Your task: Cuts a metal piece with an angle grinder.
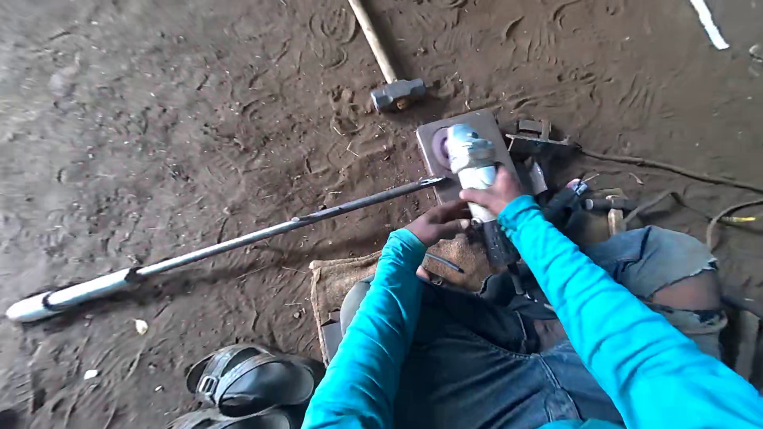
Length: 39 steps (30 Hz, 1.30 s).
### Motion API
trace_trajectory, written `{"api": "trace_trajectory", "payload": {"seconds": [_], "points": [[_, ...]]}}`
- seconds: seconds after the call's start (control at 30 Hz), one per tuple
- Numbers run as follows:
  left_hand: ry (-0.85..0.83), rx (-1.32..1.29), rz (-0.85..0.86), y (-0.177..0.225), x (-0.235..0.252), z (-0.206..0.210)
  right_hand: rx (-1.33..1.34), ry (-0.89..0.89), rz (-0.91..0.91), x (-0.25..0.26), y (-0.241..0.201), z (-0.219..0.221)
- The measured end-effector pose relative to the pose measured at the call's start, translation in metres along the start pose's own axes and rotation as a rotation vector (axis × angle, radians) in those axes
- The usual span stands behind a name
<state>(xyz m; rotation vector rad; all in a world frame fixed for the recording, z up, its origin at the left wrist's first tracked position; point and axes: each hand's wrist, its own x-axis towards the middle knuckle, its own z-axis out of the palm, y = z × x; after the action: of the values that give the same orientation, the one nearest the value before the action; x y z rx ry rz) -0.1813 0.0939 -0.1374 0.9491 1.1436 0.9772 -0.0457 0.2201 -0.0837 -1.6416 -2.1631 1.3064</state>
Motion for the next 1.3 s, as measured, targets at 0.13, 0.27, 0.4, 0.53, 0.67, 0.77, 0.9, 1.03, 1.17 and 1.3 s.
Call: {"api": "trace_trajectory", "payload": {"seconds": [0.13, 0.27, 0.4, 0.53, 0.67, 0.77, 0.9, 1.03, 1.17, 1.3], "points": [[0.003, 0.147, -0.088, -0.006, 0.012, 0.0, 0.155, 0.088, 0.057, -0.006, 0.023, -0.022], [0.173, -0.415, -0.19, 0.011, 0.022, 0.062, 0.007, 0.097, 0.041, -0.004, 0.027, -0.024], [0.361, -0.689, -0.252, -0.007, 0.043, 0.09, -0.336, -0.041, 0.029, 0.0, 0.016, -0.002], [0.427, -0.723, -0.314, -0.027, 0.052, 0.083, -0.41, -0.056, 0.02, 0.003, 0.023, 0.019], [0.451, -0.758, -0.351, -0.025, 0.057, 0.083, -0.563, -0.017, 0.069, 0.007, 0.025, 0.024], [0.541, -0.809, -0.356, -0.022, 0.054, 0.08, -0.686, -0.065, 0.088, 0.004, 0.003, 0.03], [0.576, -0.831, -0.318, -0.024, 0.048, 0.074, -0.754, -0.11, 0.072, 0.006, -0.011, 0.039], [0.495, -0.732, -0.312, -0.019, 0.052, 0.074, -0.71, -0.016, 0.115, 0.006, 0.001, 0.033], [0.535, -0.749, -0.332, -0.014, 0.051, 0.076, -0.723, -0.043, 0.137, 0.004, -0.005, 0.033], [0.561, -0.782, -0.312, -0.019, 0.044, 0.076, -0.746, -0.099, 0.115, 0.005, -0.01, 0.037]]}}
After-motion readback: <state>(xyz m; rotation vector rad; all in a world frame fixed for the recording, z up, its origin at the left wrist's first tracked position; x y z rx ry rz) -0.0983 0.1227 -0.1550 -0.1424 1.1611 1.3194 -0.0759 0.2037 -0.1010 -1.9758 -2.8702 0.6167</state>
